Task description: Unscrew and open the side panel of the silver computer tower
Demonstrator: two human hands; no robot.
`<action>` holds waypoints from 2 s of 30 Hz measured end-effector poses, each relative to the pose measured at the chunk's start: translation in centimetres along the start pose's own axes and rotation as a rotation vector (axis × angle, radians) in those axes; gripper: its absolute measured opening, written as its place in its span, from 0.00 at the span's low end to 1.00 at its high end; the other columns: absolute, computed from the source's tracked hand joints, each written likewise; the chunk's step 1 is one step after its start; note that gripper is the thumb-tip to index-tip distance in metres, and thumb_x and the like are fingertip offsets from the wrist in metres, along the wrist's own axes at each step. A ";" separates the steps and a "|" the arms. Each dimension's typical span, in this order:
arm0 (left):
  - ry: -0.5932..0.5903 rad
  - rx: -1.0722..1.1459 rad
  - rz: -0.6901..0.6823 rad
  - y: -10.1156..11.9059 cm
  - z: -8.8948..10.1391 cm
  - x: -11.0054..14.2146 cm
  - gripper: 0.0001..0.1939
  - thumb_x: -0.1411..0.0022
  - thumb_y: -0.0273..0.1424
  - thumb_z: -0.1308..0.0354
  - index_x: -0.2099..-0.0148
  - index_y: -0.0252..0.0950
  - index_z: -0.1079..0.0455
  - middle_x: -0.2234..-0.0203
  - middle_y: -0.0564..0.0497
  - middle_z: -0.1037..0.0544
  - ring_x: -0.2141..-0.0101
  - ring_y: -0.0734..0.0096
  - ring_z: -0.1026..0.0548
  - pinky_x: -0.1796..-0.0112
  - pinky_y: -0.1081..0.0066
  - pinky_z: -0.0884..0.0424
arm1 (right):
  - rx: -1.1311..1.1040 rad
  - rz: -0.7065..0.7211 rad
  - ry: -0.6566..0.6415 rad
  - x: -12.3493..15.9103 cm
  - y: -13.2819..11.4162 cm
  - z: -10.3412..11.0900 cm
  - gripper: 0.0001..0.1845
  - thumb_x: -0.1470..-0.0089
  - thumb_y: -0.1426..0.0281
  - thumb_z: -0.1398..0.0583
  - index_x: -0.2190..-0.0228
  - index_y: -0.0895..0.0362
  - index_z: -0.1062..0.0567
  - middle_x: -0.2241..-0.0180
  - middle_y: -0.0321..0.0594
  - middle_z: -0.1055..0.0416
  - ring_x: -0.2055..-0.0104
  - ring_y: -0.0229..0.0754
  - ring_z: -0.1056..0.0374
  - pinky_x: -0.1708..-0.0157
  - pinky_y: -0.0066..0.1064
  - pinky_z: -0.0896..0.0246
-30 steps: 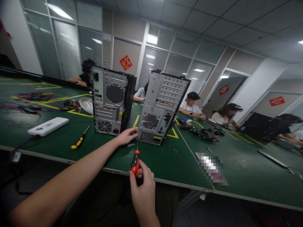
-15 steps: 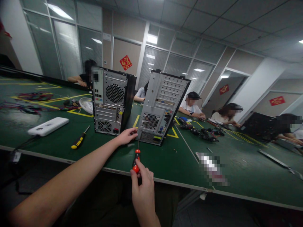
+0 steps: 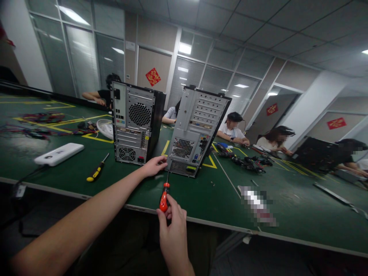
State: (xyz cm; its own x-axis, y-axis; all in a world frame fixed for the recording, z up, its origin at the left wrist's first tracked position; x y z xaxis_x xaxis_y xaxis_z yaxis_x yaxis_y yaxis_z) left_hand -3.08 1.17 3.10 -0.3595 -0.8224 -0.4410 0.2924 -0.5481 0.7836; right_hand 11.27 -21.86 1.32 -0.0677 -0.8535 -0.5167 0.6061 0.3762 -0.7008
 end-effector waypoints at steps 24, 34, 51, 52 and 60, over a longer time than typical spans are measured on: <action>0.011 0.016 -0.014 -0.2 0.0 0.0 0.08 0.33 0.32 0.41 0.54 0.35 0.26 0.62 0.50 0.19 0.65 0.69 0.24 0.59 0.70 0.26 | -0.030 0.048 -0.055 0.1 -0.6 0.1 0.20 0.32 0.65 0.41 0.41 0.47 0.23 0.54 0.43 0.21 0.59 0.45 0.28 0.55 0.37 0.32; 0.009 0.017 0.000 -0.1 -0.1 0.0 0.07 0.33 0.32 0.41 0.55 0.35 0.27 0.64 0.51 0.20 0.66 0.69 0.25 0.60 0.70 0.27 | -0.042 -0.013 -0.039 0.2 0.0 -0.1 0.22 0.33 0.62 0.40 0.40 0.51 0.25 0.64 0.39 0.24 0.65 0.43 0.30 0.61 0.34 0.32; 0.001 0.016 -0.014 -0.4 -0.1 -0.2 0.08 0.33 0.33 0.42 0.55 0.36 0.26 0.63 0.50 0.20 0.65 0.69 0.24 0.60 0.70 0.28 | -0.013 0.096 -0.036 -0.1 -1.4 0.5 0.19 0.31 0.61 0.40 0.43 0.48 0.21 0.61 0.41 0.22 0.60 0.45 0.28 0.57 0.36 0.32; 0.000 0.017 -0.014 -0.5 -0.2 -0.2 0.08 0.33 0.33 0.42 0.55 0.36 0.26 0.63 0.50 0.20 0.65 0.69 0.24 0.60 0.70 0.27 | -0.010 0.096 -0.037 -0.2 -1.4 0.5 0.18 0.31 0.60 0.41 0.44 0.48 0.20 0.61 0.41 0.22 0.59 0.45 0.27 0.57 0.36 0.32; 0.017 0.015 0.005 -0.1 0.1 0.0 0.08 0.34 0.32 0.41 0.54 0.36 0.26 0.64 0.50 0.20 0.65 0.68 0.24 0.60 0.69 0.26 | -0.010 -0.073 0.049 -0.1 0.5 0.9 0.26 0.33 0.52 0.41 0.43 0.55 0.23 0.68 0.39 0.23 0.66 0.45 0.28 0.63 0.35 0.33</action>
State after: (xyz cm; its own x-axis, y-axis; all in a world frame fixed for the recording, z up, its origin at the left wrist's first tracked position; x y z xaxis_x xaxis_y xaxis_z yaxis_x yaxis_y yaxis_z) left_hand -3.20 1.25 3.05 -0.3431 -0.8275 -0.4444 0.2805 -0.5418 0.7923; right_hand 12.30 -21.93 1.49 -0.1497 -0.8602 -0.4875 0.5899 0.3179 -0.7422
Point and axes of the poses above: each hand's wrist, its own x-axis away from the middle knuckle, its own z-axis out of the back of the hand, y = z × x, the point moved 9 cm from there along -x, towards the middle knuckle
